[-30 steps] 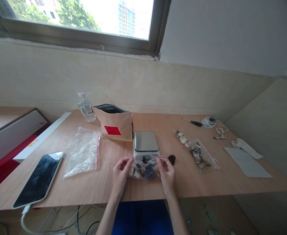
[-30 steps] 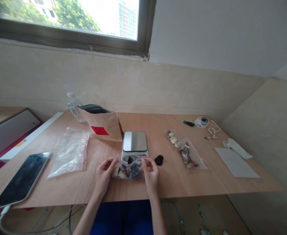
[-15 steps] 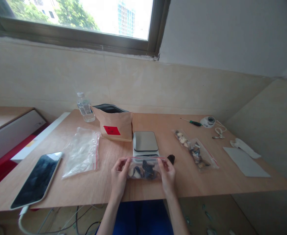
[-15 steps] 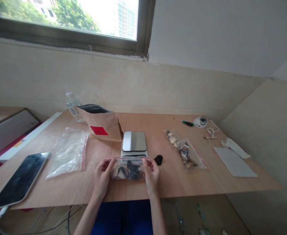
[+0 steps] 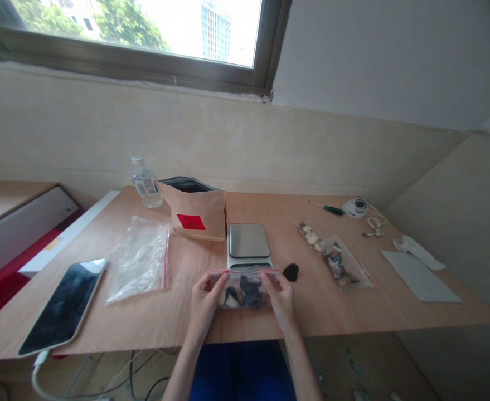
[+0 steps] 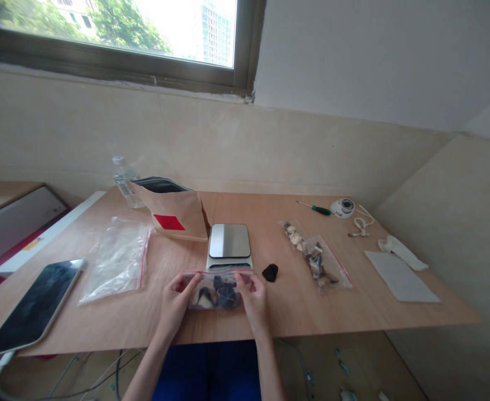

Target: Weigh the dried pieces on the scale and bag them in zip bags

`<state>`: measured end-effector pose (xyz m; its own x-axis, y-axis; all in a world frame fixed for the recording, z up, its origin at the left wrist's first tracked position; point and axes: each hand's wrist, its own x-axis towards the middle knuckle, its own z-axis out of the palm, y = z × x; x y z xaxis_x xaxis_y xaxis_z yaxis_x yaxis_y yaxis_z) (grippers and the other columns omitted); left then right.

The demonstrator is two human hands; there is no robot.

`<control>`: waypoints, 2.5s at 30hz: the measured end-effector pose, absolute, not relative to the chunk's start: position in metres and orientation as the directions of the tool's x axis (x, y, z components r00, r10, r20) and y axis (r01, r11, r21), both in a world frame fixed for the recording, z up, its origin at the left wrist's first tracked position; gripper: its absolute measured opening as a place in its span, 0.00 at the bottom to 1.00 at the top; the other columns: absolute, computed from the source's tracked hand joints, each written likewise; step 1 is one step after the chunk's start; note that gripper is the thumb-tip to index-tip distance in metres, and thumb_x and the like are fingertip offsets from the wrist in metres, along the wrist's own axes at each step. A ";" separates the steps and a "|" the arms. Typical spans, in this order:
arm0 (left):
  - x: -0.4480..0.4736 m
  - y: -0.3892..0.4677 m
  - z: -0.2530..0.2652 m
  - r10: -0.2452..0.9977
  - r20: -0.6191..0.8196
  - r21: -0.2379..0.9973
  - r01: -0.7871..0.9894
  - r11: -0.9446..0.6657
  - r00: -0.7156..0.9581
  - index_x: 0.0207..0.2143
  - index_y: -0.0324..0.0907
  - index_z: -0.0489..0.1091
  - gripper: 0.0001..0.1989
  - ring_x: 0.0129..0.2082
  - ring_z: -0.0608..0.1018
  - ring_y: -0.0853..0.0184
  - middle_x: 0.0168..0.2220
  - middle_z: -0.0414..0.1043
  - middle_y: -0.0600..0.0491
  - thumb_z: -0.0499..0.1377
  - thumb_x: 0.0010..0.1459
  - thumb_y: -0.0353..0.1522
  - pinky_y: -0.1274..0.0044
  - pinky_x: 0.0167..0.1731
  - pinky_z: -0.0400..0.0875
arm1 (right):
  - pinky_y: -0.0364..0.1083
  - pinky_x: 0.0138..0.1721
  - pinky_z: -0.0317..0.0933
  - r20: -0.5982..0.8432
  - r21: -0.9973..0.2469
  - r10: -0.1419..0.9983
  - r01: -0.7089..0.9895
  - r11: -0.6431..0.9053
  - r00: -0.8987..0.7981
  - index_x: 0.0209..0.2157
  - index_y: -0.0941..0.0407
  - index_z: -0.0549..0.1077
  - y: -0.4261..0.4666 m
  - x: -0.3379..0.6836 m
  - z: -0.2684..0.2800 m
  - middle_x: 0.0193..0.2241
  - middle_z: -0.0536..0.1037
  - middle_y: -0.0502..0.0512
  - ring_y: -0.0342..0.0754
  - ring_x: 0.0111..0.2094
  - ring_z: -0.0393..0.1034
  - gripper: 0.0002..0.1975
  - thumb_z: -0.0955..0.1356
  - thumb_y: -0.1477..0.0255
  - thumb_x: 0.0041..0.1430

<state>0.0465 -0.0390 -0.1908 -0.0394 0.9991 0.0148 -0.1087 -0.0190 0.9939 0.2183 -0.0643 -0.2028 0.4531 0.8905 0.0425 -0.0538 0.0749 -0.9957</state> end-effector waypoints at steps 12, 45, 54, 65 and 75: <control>0.052 -0.043 -0.186 0.994 0.029 0.993 -0.113 -0.041 -0.104 0.31 0.39 0.77 0.13 0.32 0.79 0.63 0.30 0.78 0.50 0.65 0.49 0.40 0.77 0.32 0.72 | 0.43 0.30 0.69 0.074 -0.981 0.884 -0.126 0.148 0.463 0.30 0.55 0.76 -0.068 0.220 -0.209 0.28 0.78 0.51 0.46 0.31 0.73 0.10 0.72 0.62 0.51; 0.050 -0.040 -0.181 0.997 0.058 0.997 -0.047 -0.055 0.058 0.33 0.38 0.76 0.12 0.34 0.78 0.65 0.32 0.78 0.50 0.63 0.52 0.39 0.78 0.34 0.72 | 0.46 0.36 0.69 0.123 -0.990 0.907 -0.014 0.141 0.403 0.30 0.56 0.77 -0.070 0.217 -0.195 0.30 0.79 0.53 0.48 0.33 0.74 0.12 0.70 0.61 0.53; 0.050 -0.041 -0.182 0.988 0.074 0.997 -0.038 -0.069 0.136 0.32 0.38 0.76 0.11 0.34 0.78 0.65 0.32 0.77 0.50 0.63 0.53 0.38 0.78 0.35 0.71 | 0.45 0.37 0.67 0.212 -0.977 0.914 0.079 0.196 0.346 0.29 0.56 0.76 -0.068 0.214 -0.193 0.28 0.76 0.52 0.47 0.32 0.72 0.09 0.70 0.64 0.55; 0.056 -0.042 -0.182 0.994 0.080 0.995 -0.068 -0.075 0.078 0.32 0.38 0.76 0.10 0.34 0.78 0.66 0.31 0.77 0.51 0.63 0.53 0.37 0.78 0.36 0.72 | 0.44 0.35 0.66 0.203 -0.979 0.904 0.066 0.192 0.376 0.28 0.56 0.75 -0.069 0.212 -0.192 0.27 0.76 0.52 0.47 0.32 0.72 0.08 0.70 0.65 0.55; 0.052 -0.039 -0.177 0.971 0.131 0.991 -0.046 -0.124 0.198 0.28 0.40 0.78 0.09 0.36 0.79 0.64 0.33 0.77 0.48 0.63 0.53 0.37 0.77 0.36 0.73 | 0.42 0.36 0.65 0.304 -0.950 0.934 0.127 0.284 0.186 0.27 0.55 0.76 -0.067 0.214 -0.185 0.28 0.75 0.51 0.45 0.33 0.71 0.06 0.69 0.70 0.56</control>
<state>0.0521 -0.0393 -0.1766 0.1980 0.9715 0.1306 -0.0462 -0.1239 0.9912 0.2144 -0.0669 -0.1851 0.1858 0.9344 0.3041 0.1273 0.2840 -0.9503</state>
